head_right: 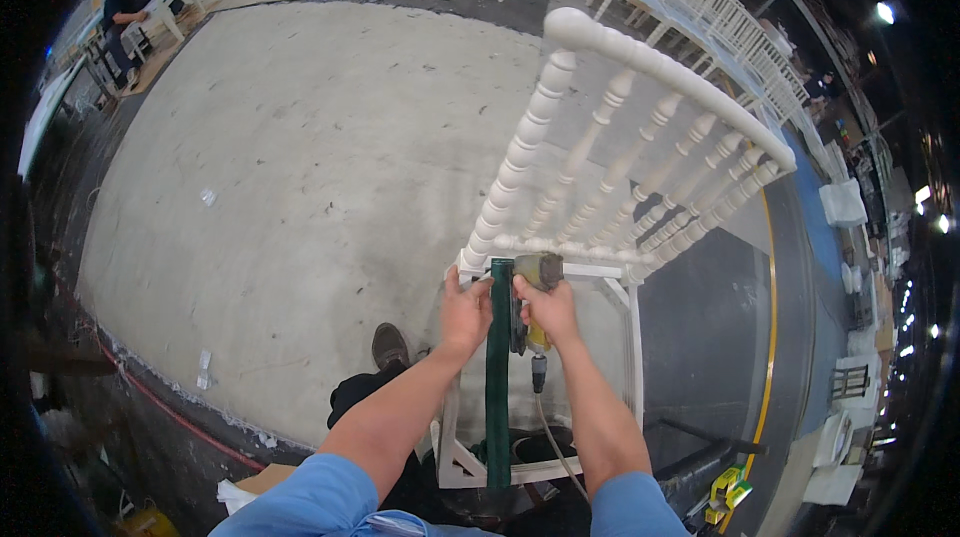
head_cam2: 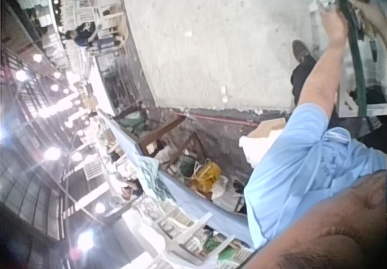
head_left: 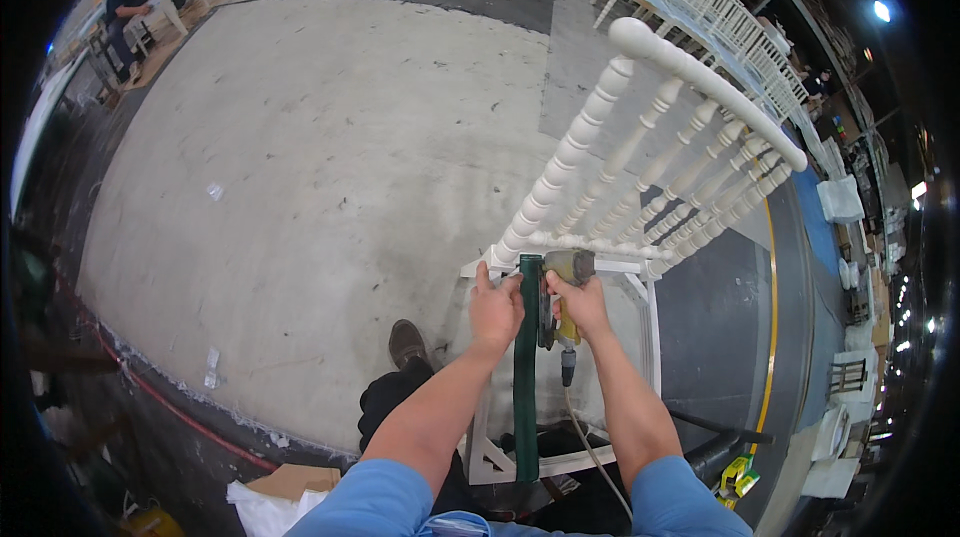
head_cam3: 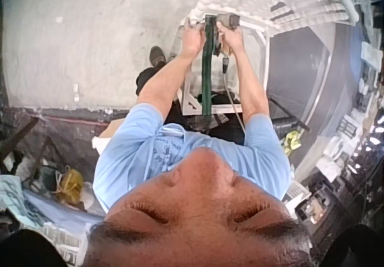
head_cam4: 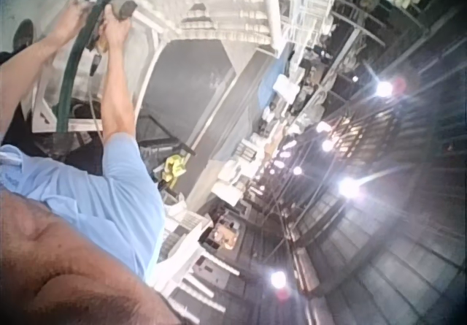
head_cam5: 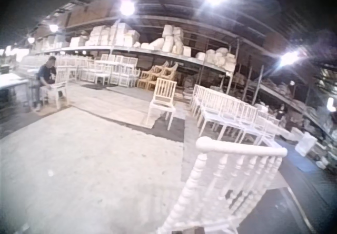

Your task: The person positions a white wooden chair, then repeatedly lays green webbing strips across the seat frame, staples them with a handheld stapler, and trims excess with scissors. The person works on one chair at a time, securing multiple parallel slings to form the seat.

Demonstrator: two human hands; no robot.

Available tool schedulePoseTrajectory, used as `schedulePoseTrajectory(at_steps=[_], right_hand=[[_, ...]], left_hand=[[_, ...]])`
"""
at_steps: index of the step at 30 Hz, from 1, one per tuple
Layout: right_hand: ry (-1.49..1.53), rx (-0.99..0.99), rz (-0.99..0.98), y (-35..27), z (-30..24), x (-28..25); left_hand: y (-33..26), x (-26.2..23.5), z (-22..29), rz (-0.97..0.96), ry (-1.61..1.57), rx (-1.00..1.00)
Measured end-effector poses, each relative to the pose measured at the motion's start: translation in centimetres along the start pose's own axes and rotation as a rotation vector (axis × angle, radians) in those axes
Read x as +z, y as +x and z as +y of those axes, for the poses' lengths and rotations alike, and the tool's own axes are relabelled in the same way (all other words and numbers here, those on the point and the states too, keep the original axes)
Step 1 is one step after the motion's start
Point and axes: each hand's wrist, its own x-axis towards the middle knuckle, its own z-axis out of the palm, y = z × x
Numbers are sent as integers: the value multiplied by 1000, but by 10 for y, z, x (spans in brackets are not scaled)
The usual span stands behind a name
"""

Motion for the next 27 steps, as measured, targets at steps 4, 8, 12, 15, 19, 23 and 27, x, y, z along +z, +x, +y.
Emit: schedulePoseTrajectory(at_steps=[4,8,12,15,19,23,27], right_hand=[[75,-32,50,-30,-16,-26],[83,-41,246,-113,-42,-101],[-83,-147,431,-232,-68,-224],[-107,-88,672,-331,-64,-314],[148,47,931,-422,-23,-402],[412,223,938,-459,63,-448],[592,320,872,-448,170,-457]], left_hand=[[3,5,-7,112,-3,103],[12,10,-22,-16,-124,179],[31,15,-4,-42,-1418,-260],[21,3,26,117,-536,152],[-52,-14,53,-13,209,664],[-135,4,67,-171,-168,-74],[-167,-6,65,-725,-895,-1041]])
